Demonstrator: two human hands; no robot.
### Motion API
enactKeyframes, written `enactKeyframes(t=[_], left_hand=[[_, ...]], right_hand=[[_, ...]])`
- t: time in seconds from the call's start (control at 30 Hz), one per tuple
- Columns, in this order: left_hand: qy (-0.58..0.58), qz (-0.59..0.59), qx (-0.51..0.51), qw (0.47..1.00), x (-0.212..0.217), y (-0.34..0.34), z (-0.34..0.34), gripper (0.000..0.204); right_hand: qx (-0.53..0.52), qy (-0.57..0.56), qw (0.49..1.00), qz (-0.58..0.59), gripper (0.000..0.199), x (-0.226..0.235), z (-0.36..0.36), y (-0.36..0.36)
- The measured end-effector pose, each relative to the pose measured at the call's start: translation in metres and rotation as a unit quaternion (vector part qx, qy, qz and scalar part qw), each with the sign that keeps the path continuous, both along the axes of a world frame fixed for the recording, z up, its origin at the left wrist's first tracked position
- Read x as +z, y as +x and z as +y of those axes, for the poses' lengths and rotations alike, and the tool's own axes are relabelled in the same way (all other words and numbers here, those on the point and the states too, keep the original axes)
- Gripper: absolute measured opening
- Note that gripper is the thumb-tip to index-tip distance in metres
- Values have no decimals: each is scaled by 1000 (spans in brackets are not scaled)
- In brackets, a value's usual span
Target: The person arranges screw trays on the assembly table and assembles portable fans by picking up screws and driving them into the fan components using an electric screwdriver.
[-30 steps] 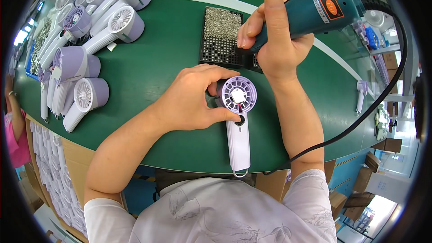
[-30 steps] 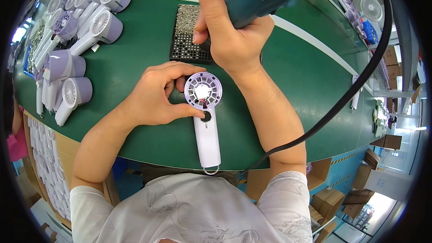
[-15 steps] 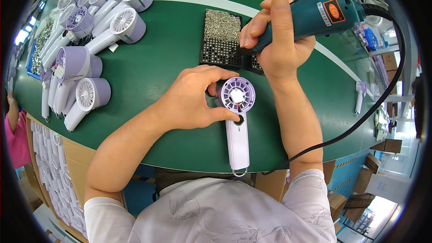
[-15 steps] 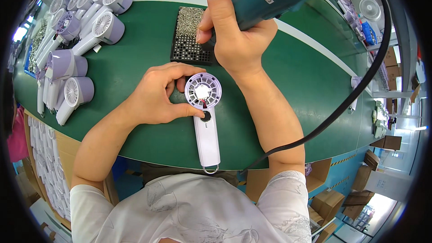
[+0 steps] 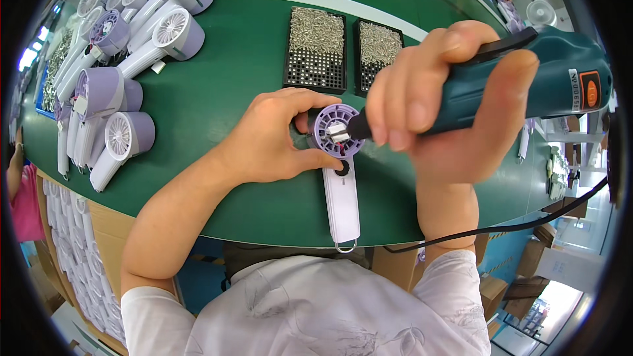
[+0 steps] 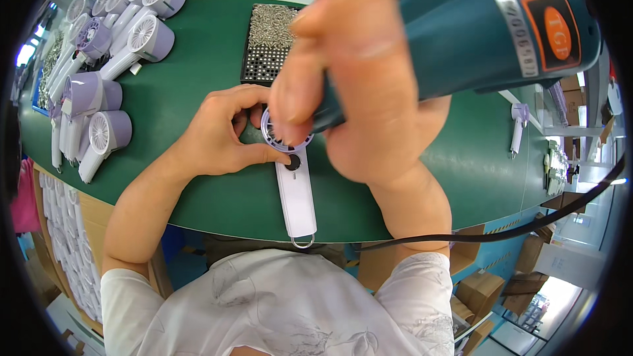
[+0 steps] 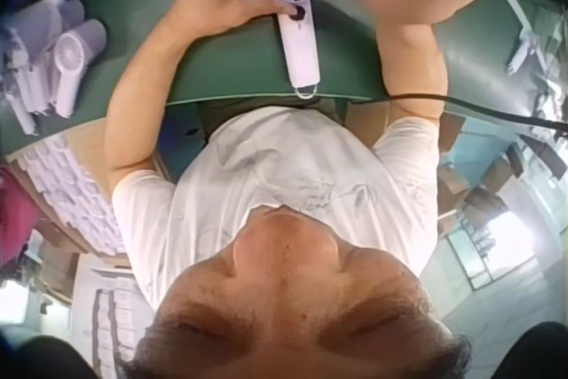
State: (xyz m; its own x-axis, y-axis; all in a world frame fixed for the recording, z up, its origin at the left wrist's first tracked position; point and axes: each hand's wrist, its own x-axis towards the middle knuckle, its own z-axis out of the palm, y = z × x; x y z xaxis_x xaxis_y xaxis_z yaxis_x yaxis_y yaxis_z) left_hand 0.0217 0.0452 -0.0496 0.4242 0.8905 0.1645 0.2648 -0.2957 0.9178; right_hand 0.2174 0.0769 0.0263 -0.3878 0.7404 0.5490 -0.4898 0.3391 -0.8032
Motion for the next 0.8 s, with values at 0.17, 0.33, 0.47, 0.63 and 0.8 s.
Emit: enactKeyframes(t=[0.17, 0.33, 0.47, 0.63, 0.8], left_hand=[[-34, -18, -6, 999, -3, 1, 0, 65], [-37, -37, -6, 999, -8, 1, 1, 64], [-19, -27, -7, 999, -6, 1, 1, 65], [-26, -24, 2, 999, -7, -1, 0, 66], [0, -17, 5, 1000, -10, 0, 1, 62]], right_hand=[[-18, 22, 998, -51, 53, -3, -10, -6], [-37, 20, 994, -105, 52, 2, -13, -6], [-42, 19, 991, -126, 50, 3, -12, -7], [-38, 1, 988, -147, 47, 4, -17, -16], [-4, -19, 991, -130, 41, -9, -20, -21]])
